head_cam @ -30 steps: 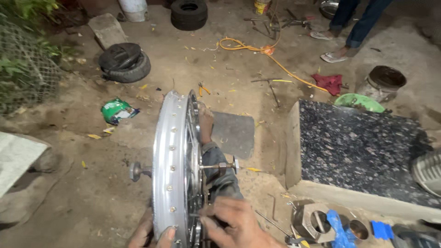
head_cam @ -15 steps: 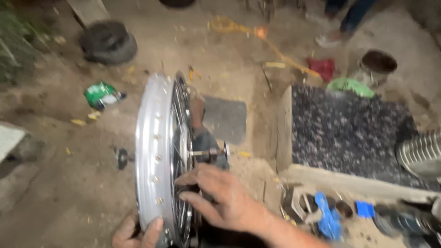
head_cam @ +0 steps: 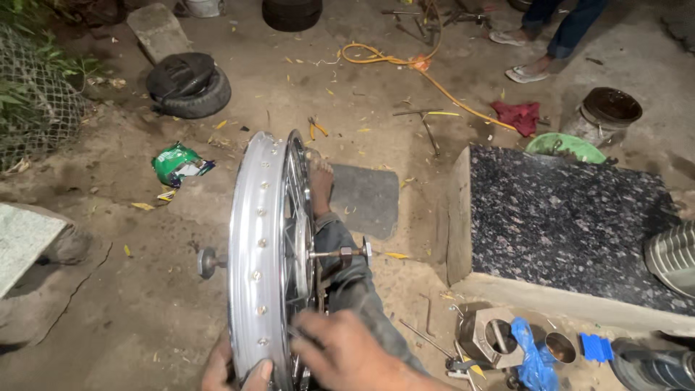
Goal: The person uses a spoke wrench to adjust the tension of the spokes on a bicycle wheel mounted on a truing stand. They rotate the wheel and tighten or loosen individual spokes to align the rim.
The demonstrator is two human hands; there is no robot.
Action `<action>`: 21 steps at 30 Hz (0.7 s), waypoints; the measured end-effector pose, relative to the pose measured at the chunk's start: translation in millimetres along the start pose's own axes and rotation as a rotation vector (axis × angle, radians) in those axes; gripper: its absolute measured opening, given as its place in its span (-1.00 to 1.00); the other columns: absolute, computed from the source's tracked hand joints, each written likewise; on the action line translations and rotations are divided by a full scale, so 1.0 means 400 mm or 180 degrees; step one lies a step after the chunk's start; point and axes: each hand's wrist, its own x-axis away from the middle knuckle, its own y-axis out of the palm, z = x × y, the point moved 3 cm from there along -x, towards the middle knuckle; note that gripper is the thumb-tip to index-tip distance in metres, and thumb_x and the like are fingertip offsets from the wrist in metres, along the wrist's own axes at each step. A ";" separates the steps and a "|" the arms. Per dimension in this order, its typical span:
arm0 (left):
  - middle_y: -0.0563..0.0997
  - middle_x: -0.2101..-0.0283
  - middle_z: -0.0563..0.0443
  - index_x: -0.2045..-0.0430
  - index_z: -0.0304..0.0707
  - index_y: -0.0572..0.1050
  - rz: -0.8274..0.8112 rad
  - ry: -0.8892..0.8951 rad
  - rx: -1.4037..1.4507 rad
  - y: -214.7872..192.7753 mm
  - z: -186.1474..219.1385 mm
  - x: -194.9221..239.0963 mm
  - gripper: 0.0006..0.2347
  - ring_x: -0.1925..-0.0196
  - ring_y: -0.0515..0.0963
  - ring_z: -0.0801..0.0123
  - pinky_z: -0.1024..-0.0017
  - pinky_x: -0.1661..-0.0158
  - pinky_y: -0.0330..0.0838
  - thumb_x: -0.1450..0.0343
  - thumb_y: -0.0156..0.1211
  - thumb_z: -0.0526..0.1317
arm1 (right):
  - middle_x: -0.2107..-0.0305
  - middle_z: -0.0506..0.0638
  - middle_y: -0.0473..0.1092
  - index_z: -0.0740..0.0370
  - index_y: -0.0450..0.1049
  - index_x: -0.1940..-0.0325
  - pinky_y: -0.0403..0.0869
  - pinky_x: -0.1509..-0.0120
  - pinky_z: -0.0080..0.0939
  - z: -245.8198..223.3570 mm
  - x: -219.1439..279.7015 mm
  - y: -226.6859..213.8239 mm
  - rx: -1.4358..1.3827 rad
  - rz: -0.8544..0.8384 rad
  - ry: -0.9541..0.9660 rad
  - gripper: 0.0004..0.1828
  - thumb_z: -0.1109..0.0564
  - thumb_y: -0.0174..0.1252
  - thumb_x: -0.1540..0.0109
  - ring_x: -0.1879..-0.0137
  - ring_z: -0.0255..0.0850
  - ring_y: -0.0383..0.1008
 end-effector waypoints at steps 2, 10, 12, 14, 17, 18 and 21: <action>0.62 -0.07 -0.32 -0.23 -0.46 0.33 -0.0040 -0.0418 0.0147 -0.007 -0.028 0.003 -0.39 -0.10 0.63 0.16 0.20 -0.15 0.41 -0.20 0.26 -0.37 | 0.51 0.19 0.54 0.30 0.55 0.09 0.54 0.28 -0.07 0.000 -0.003 -0.030 0.0075 0.0230 0.0349 -0.78 0.14 0.28 -0.25 0.40 0.02 0.61; 0.74 0.09 -0.34 -0.01 -0.56 0.57 -0.0330 -0.0706 0.0411 -0.004 -0.035 -0.010 -0.57 0.05 0.71 0.15 0.23 -0.05 0.50 -0.24 0.35 -0.34 | 0.35 0.16 0.55 0.31 0.57 0.18 0.53 0.17 -0.04 -0.083 -0.034 -0.057 0.0683 0.0177 -0.0562 -0.88 0.20 0.27 -0.24 0.25 0.07 0.59; 0.72 0.05 -0.32 0.02 -0.58 0.59 -0.0320 -0.0329 0.0212 0.008 0.007 -0.015 -0.59 0.02 0.70 0.18 0.25 -0.04 0.51 -0.24 0.37 -0.33 | 0.38 0.17 0.54 0.31 0.58 0.21 0.52 0.18 -0.02 -0.082 -0.034 -0.052 0.0729 0.0194 -0.0495 -0.87 0.21 0.28 -0.19 0.26 0.11 0.57; 0.65 -0.05 -0.29 0.01 -0.57 0.57 -0.0427 -0.0142 0.0027 0.012 0.063 -0.010 -0.59 -0.08 0.63 0.21 0.28 -0.09 0.46 -0.26 0.35 -0.33 | 0.38 0.15 0.56 0.26 0.61 0.24 0.53 0.18 -0.05 -0.087 -0.034 -0.037 0.0690 0.0234 -0.0453 -0.88 0.19 0.31 -0.17 0.26 0.09 0.58; 0.62 -0.10 -0.22 -0.05 -0.51 0.51 -0.0613 -0.0844 0.0389 0.023 0.127 -0.015 -0.57 -0.12 0.57 0.25 0.31 -0.11 0.42 -0.28 0.31 -0.32 | 0.43 0.10 0.58 0.22 0.61 0.27 0.56 0.24 -0.14 -0.085 -0.046 -0.039 0.0672 0.0376 -0.0039 -0.90 0.17 0.30 -0.16 0.32 0.01 0.64; 0.61 -0.10 -0.19 -0.09 -0.48 0.49 -0.0695 -0.1227 0.0652 0.034 0.144 -0.014 -0.56 -0.12 0.57 0.27 0.32 -0.11 0.41 -0.29 0.29 -0.31 | 0.42 0.11 0.57 0.23 0.61 0.26 0.55 0.25 -0.14 -0.093 -0.049 -0.046 0.0728 0.0364 -0.0052 -0.89 0.18 0.30 -0.15 0.32 0.02 0.63; 0.58 -0.10 -0.12 -0.13 -0.50 0.45 -0.0971 -0.0506 0.0808 0.057 0.223 -0.024 -0.56 -0.12 0.54 0.32 0.30 -0.12 0.42 -0.35 0.25 -0.27 | 0.41 0.13 0.57 0.26 0.62 0.24 0.53 0.27 -0.13 -0.127 -0.057 -0.067 0.1060 0.0394 -0.0106 -0.84 0.19 0.33 -0.11 0.32 0.05 0.61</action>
